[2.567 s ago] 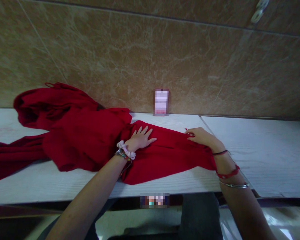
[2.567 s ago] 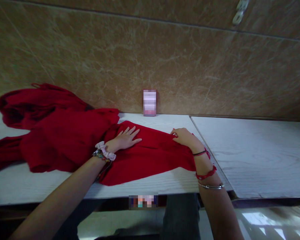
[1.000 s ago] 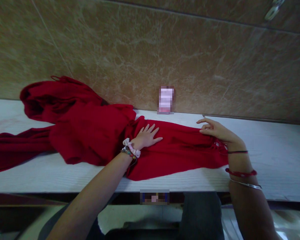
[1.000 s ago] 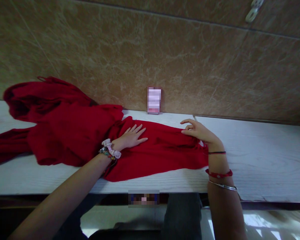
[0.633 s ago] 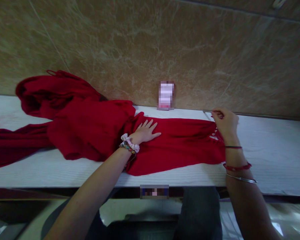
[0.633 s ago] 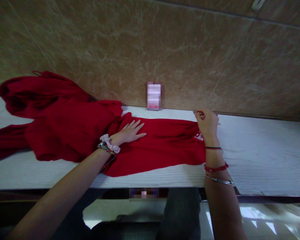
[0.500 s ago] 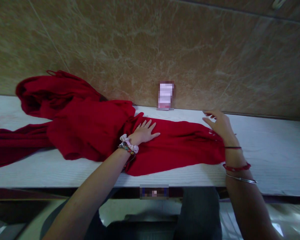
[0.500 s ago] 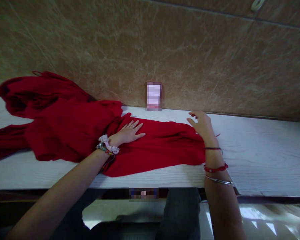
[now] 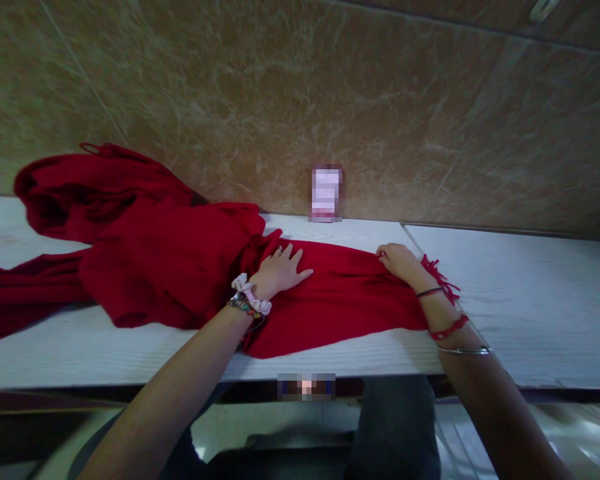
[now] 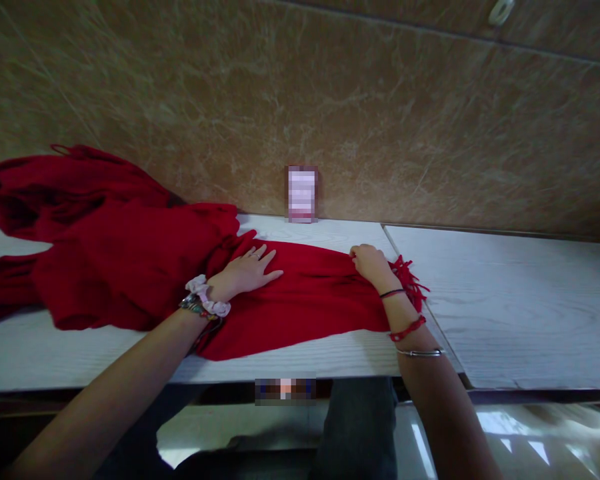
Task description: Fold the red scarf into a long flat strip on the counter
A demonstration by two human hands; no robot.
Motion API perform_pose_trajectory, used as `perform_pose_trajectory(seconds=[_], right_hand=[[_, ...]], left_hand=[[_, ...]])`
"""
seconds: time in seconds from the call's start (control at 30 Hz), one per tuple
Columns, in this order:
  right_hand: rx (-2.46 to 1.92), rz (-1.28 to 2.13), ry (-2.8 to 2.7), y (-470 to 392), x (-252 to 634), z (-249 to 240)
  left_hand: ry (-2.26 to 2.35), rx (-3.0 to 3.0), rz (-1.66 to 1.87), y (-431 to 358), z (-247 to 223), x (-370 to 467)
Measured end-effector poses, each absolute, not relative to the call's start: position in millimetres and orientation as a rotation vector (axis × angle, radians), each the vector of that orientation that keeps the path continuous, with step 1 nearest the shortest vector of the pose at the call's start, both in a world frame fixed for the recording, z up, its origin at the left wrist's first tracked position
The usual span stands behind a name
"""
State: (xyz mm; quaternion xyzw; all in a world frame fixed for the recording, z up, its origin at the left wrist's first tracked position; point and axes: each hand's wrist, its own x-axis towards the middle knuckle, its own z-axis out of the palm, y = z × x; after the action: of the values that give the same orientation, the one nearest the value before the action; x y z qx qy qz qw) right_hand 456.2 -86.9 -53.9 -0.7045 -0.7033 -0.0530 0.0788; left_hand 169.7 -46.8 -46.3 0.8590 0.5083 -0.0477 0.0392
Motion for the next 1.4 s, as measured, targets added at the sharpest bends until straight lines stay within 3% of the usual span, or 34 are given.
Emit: perform_pose_trajectory(seconds=[0.23, 0.43, 0.6, 0.8, 0.97, 1.4], right_hand=[[-1.972, -0.598, -1.720, -60.0, 441.9, -11.4], [-2.083, -0.281, -2.063, -41.3, 436.1, -43.8], [-1.901, -0.188, -2.270, -59.2, 455.3, -77.0], [-1.856, -0.154, -2.244, -82.8, 479.0, -81.9], [-1.841, -0.137, -2.185, -94.1, 493.1, -76.3], [-1.880, -0.371, -1.822, -102.2, 503.8, -54.1]], left_hand=[[1.489, 2.811, 0.061, -47.3, -50.1, 173.9], [1.321, 2.926, 0.219, -30.5, -58.1, 169.4], [1.423, 2.856, 0.119, -27.9, -54.9, 165.1], [1.558, 2.859, 0.057, -37.3, -52.5, 168.9], [1.362, 2.909, 0.183, -52.0, -47.9, 178.6], [1.088, 2.666, -0.291, -48.7, -40.2, 171.4]])
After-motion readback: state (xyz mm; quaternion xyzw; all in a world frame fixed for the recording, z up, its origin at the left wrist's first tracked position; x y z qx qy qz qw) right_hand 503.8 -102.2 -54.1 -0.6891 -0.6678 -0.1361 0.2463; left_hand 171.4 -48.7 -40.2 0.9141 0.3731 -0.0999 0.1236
